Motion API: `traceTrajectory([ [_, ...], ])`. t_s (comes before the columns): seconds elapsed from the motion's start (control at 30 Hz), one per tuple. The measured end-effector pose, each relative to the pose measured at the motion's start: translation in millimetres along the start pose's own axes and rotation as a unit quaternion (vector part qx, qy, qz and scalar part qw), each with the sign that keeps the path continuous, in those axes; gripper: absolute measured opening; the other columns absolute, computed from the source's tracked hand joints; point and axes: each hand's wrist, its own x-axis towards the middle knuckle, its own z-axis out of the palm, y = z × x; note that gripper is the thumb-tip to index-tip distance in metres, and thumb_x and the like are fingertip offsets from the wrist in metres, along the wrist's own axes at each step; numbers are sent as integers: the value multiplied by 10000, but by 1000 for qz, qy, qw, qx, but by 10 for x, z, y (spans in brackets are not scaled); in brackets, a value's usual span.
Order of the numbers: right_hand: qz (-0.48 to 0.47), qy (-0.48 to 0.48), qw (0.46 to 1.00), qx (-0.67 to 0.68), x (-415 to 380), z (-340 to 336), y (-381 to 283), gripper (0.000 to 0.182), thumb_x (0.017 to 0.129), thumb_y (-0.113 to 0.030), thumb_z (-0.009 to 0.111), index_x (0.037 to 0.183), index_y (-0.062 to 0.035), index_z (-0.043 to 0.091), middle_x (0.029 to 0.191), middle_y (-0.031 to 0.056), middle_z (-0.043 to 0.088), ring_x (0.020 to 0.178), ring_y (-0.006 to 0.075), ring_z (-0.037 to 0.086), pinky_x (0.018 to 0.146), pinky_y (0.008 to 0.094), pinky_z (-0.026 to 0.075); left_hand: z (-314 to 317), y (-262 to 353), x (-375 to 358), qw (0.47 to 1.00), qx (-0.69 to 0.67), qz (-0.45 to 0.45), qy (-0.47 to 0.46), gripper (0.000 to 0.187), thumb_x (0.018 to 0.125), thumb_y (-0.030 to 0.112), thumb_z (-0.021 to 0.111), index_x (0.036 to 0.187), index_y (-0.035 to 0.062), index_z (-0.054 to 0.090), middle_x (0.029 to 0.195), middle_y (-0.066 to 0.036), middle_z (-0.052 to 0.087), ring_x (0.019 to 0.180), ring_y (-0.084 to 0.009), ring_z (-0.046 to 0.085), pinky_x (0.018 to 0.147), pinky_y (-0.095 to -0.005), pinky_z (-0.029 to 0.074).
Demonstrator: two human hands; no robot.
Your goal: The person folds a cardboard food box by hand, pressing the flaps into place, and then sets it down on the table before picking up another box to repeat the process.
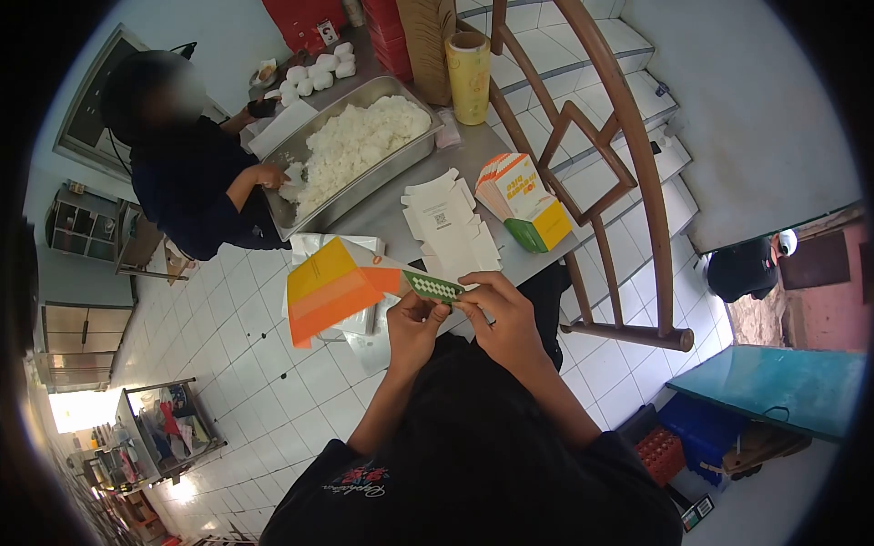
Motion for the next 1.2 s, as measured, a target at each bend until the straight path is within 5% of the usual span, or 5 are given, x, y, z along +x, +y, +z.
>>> traceTrajectory([
  [0.5, 63, -21, 988, 139, -53, 140, 139, 124, 875, 3, 762, 998, 16, 759, 1085, 119, 706, 924, 209, 744, 804, 301, 620, -13, 120, -8, 980, 158, 116, 43, 209, 869, 32, 794, 1071, 16, 741, 1001, -100, 745, 937, -181, 697, 861, -307, 547],
  [0.8, 20, -67, 993, 98, -41, 143, 168, 145, 877, -22, 777, 1019, 9, 764, 1089, 143, 717, 927, 183, 726, 784, 283, 598, 22, 52, -19, 994, 52, 63, 74, 148, 907, 15, 765, 1011, -52, 684, 984, -88, 724, 904, -154, 704, 847, -277, 559],
  [1.0, 152, -66, 949, 269, -40, 227, 203, 179, 810, -32, 826, 981, -9, 776, 1130, 139, 727, 1001, 221, 730, 819, 311, 583, -15, -68, 4, 994, -14, 81, 73, 136, 939, -28, 707, 1066, -38, 657, 1018, -75, 705, 942, -152, 687, 858, -285, 557],
  [1.07, -1, -25, 995, 94, 28, 241, 48, 200, 774, -21, 844, 962, -11, 776, 1147, 140, 730, 973, 249, 741, 837, 320, 588, 42, -98, 16, 991, -36, 97, 80, 170, 964, -71, 630, 1130, -30, 629, 1106, -84, 683, 1040, -152, 658, 893, -290, 545],
  [1.2, -7, -21, 997, 71, -1, 302, 51, 199, 754, 10, 844, 937, -3, 768, 1167, 158, 728, 973, 264, 748, 841, 319, 595, 46, -174, 17, 991, -101, 76, 45, 245, 968, -117, 564, 1192, -27, 609, 1174, -88, 664, 1109, -156, 631, 939, -299, 527],
])
